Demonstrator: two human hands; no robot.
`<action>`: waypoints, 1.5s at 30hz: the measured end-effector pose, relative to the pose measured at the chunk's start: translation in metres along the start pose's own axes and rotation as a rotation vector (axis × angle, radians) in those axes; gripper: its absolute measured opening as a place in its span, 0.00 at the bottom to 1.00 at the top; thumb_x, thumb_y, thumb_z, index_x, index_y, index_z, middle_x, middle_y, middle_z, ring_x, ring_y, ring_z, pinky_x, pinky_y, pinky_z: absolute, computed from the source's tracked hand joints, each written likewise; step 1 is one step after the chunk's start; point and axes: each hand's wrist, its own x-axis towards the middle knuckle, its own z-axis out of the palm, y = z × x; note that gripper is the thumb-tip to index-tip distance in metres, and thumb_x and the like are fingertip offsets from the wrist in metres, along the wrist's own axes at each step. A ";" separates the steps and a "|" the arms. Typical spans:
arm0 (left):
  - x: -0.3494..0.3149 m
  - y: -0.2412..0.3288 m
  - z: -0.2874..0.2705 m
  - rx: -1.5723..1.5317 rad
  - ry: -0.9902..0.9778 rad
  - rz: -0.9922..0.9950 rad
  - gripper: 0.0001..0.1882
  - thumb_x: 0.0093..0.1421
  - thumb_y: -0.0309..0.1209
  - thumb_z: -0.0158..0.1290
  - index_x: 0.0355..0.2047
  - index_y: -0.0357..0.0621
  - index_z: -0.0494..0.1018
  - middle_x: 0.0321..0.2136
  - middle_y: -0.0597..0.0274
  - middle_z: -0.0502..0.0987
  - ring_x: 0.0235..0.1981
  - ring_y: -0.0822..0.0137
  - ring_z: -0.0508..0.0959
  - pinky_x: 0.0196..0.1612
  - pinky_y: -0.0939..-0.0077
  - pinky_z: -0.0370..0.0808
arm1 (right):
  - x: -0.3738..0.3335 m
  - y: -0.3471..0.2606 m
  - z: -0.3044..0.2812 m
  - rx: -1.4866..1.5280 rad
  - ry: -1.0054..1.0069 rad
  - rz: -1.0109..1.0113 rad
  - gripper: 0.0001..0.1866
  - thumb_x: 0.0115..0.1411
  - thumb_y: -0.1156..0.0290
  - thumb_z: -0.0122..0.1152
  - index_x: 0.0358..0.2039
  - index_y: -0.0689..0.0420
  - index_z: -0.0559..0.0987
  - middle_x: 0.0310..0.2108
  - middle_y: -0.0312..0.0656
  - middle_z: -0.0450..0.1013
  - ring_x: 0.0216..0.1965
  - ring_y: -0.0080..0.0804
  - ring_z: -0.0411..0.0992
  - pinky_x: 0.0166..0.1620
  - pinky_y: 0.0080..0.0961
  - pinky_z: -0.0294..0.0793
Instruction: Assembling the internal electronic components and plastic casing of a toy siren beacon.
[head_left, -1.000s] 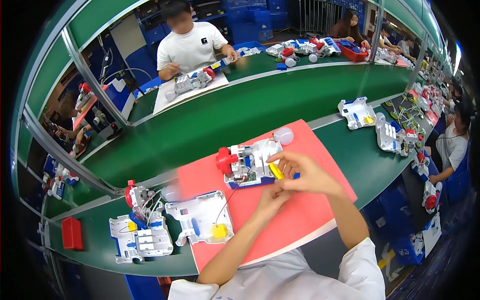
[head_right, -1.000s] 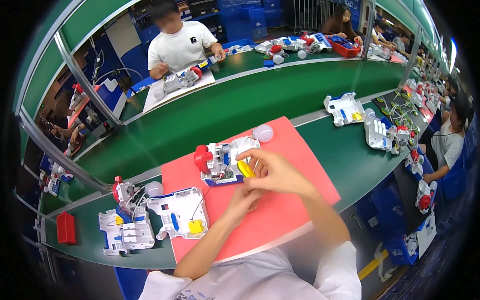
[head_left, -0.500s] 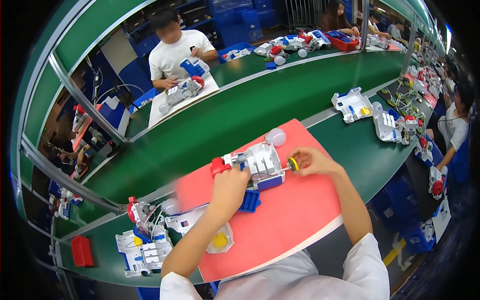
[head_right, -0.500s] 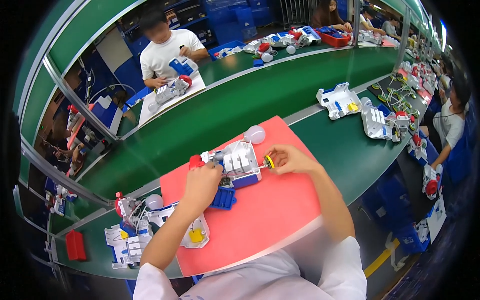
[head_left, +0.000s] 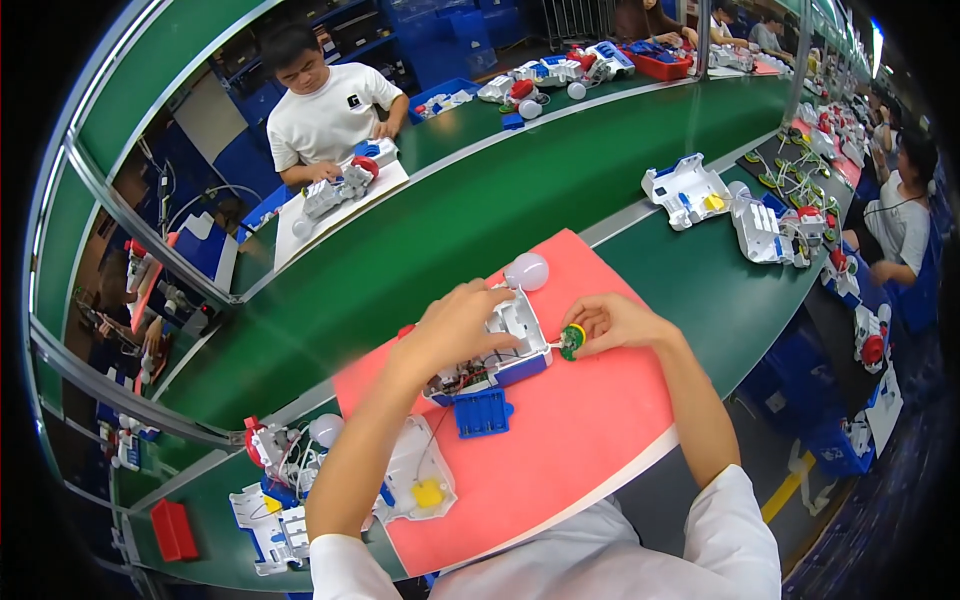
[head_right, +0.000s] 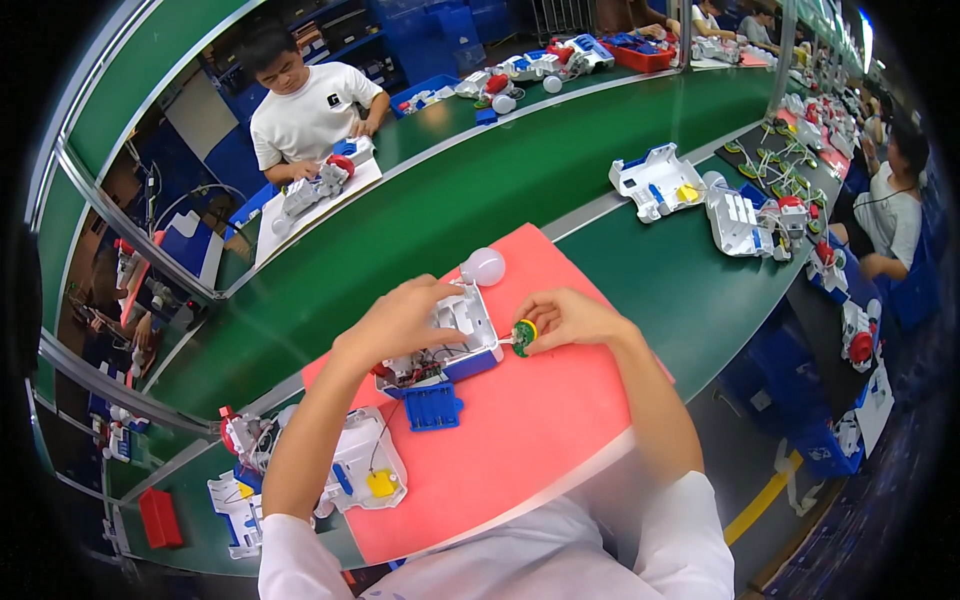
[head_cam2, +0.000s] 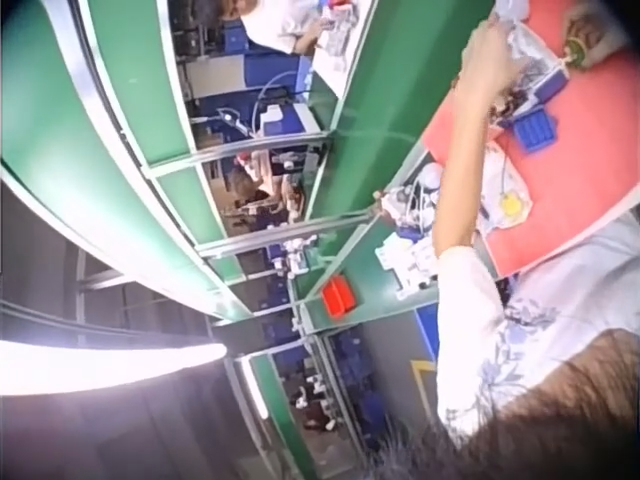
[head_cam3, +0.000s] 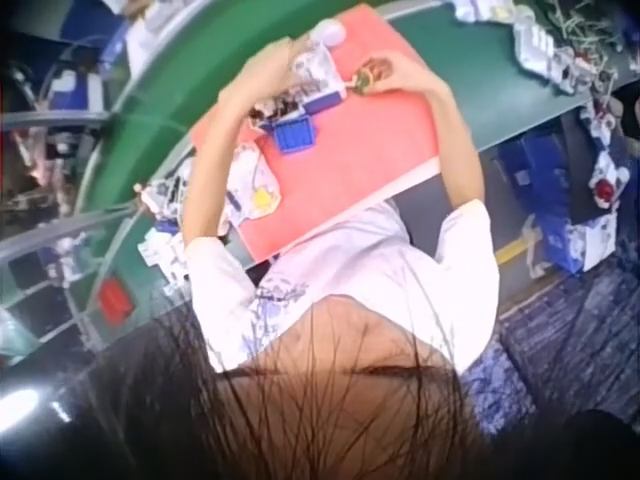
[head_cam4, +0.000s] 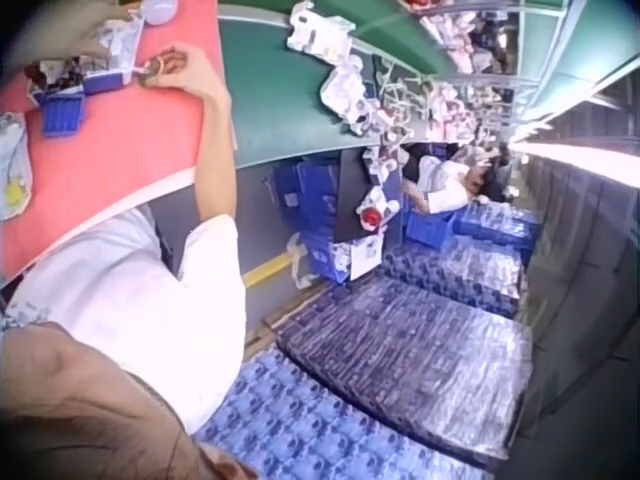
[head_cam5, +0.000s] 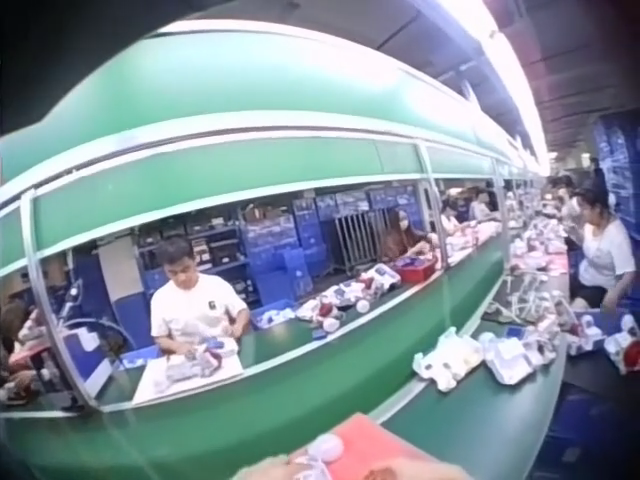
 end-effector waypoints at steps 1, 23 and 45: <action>0.008 -0.005 0.006 -0.027 -0.058 0.022 0.32 0.45 0.44 0.68 0.47 0.38 0.76 0.42 0.45 0.78 0.45 0.49 0.78 0.49 0.58 0.74 | 0.000 0.002 0.000 -0.003 0.002 0.000 0.22 0.48 0.80 0.72 0.45 0.62 0.76 0.40 0.40 0.78 0.39 0.22 0.77 0.42 0.19 0.77; 0.003 -0.004 0.054 0.094 0.073 -0.053 0.28 0.40 0.40 0.70 0.37 0.32 0.73 0.32 0.45 0.80 0.36 0.47 0.82 0.39 0.57 0.80 | 0.009 -0.018 0.040 -0.347 0.237 -0.332 0.22 0.53 0.82 0.68 0.51 0.63 0.78 0.45 0.45 0.79 0.43 0.31 0.79 0.46 0.25 0.80; 0.002 0.000 0.062 0.152 0.104 -0.009 0.30 0.39 0.41 0.73 0.36 0.34 0.73 0.31 0.49 0.80 0.35 0.52 0.82 0.39 0.62 0.80 | -0.001 -0.031 0.047 -0.647 0.256 -0.285 0.22 0.54 0.74 0.69 0.51 0.59 0.80 0.40 0.48 0.80 0.38 0.39 0.77 0.45 0.31 0.76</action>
